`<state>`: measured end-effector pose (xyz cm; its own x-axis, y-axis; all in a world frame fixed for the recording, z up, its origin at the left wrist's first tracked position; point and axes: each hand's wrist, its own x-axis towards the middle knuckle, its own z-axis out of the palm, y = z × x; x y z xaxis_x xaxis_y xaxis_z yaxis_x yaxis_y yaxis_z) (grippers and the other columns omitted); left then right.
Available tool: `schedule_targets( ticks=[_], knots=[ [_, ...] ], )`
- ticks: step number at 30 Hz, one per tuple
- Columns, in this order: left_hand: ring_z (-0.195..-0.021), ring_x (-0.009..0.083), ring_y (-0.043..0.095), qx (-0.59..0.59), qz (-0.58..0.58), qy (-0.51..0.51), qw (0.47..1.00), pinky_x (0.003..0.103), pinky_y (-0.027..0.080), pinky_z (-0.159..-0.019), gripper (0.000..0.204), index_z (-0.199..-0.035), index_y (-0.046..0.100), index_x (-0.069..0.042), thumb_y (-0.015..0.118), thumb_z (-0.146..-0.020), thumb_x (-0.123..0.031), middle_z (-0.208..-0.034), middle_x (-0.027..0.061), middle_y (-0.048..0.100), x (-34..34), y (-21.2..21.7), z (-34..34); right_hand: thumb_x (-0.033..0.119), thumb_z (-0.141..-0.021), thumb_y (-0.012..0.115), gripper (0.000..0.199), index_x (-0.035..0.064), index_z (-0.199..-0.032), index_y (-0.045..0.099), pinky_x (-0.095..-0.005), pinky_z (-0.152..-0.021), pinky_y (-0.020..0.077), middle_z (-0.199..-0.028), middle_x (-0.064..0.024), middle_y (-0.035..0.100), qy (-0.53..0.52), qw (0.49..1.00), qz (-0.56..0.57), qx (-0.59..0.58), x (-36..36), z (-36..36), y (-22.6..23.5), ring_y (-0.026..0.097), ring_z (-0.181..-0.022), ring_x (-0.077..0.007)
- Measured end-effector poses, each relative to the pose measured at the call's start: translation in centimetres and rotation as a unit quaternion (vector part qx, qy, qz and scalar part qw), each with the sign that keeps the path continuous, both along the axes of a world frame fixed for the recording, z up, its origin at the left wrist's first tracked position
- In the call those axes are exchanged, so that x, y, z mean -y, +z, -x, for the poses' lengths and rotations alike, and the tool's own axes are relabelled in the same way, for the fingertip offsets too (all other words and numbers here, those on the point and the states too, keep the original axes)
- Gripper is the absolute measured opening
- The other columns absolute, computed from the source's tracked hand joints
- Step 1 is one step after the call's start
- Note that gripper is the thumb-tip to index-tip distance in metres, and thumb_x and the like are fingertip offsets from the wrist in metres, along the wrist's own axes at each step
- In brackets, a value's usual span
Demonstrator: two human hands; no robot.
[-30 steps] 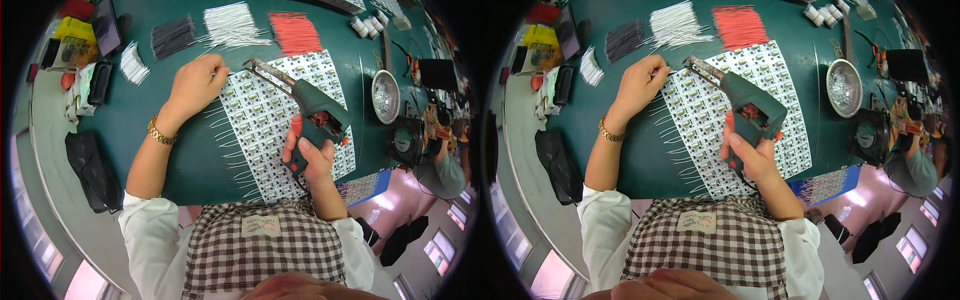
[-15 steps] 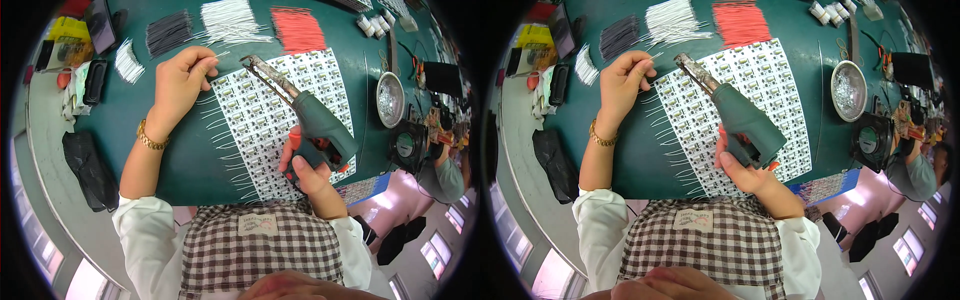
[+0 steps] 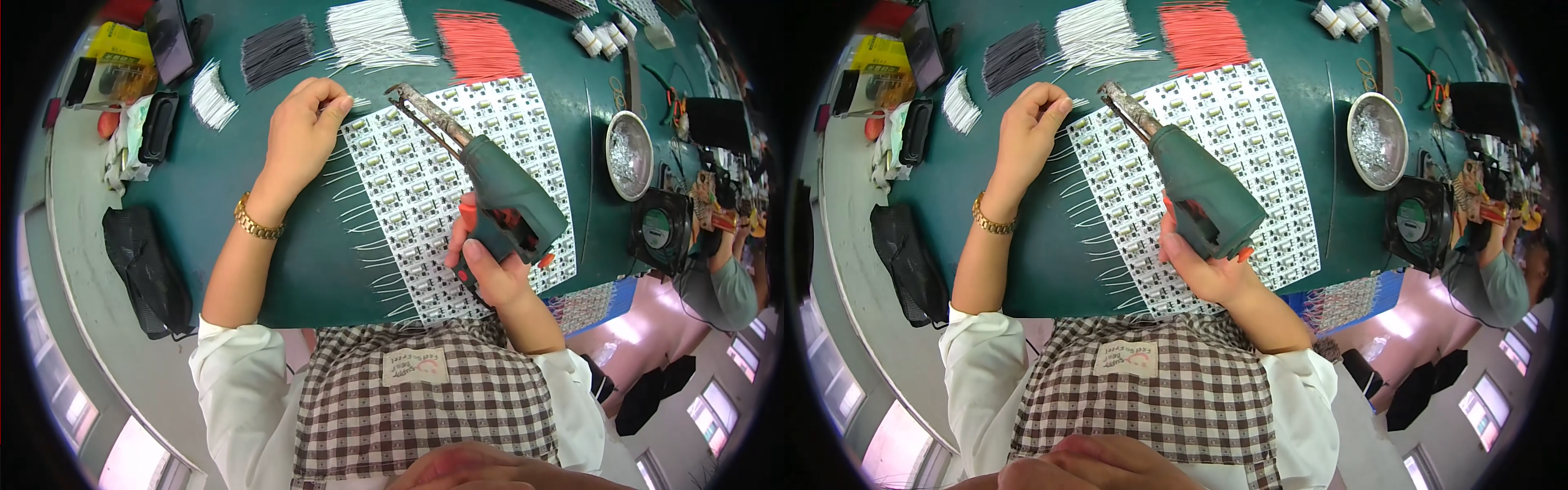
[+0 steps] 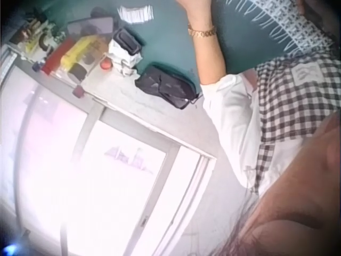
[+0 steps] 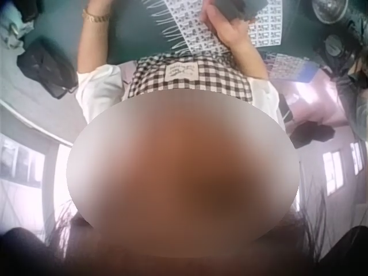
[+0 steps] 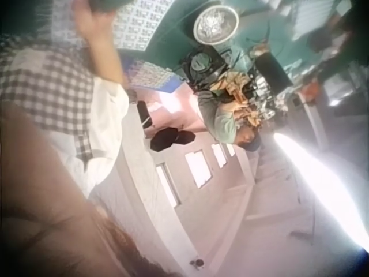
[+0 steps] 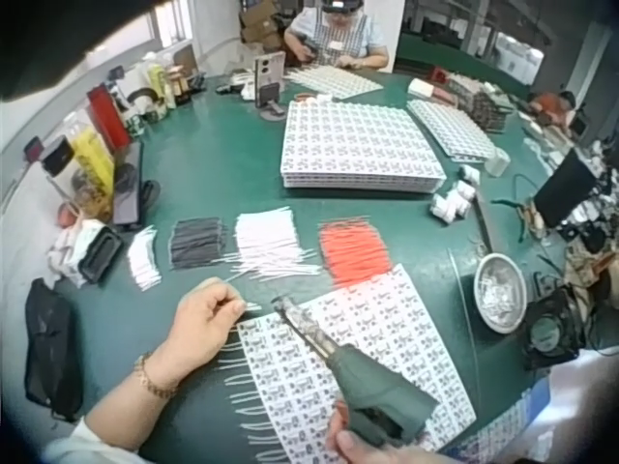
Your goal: The person picks up wires from the table by hand and solders them onto a circuit board using a soldering gun.
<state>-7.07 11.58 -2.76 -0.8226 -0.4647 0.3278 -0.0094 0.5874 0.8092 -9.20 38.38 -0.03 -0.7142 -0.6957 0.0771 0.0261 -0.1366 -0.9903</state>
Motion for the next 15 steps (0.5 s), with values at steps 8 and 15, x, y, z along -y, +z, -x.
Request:
schedule_targets(
  ticks=[8, 15],
  knots=[
    [-0.056, 0.0067, 0.042, 0.113, -0.005, -0.070, 0.991, 0.024, 0.037, -0.053, 0.016, -0.080, 0.060, -0.001, 0.063, -0.085, -0.016, -0.061, -0.0014, 0.052, 0.6, 1.1, 0.4, 0.014, -0.083, 0.059, 0.042, -0.0001, -0.121, 0.047, -0.0263, -0.054, 0.0417, -0.073, -0.0097, 0.057, 0.004, 0.999, -0.034, -0.032, 0.0, 0.0, 0.0, 0.055, -0.058, -0.0147],
    [-0.055, 0.0053, 0.043, 0.104, 0.018, -0.078, 0.991, 0.023, 0.036, -0.053, 0.015, -0.078, 0.060, -0.003, 0.064, -0.084, -0.016, -0.062, -0.0004, 0.054, 0.4, 0.9, 0.3, 0.012, -0.083, 0.058, 0.039, -0.0011, -0.118, 0.048, -0.0266, -0.053, 0.0422, -0.076, -0.0096, 0.056, 0.031, 0.994, -0.069, -0.083, -1.0, 0.6, -0.9, 0.054, -0.058, -0.0154]
  ],
)
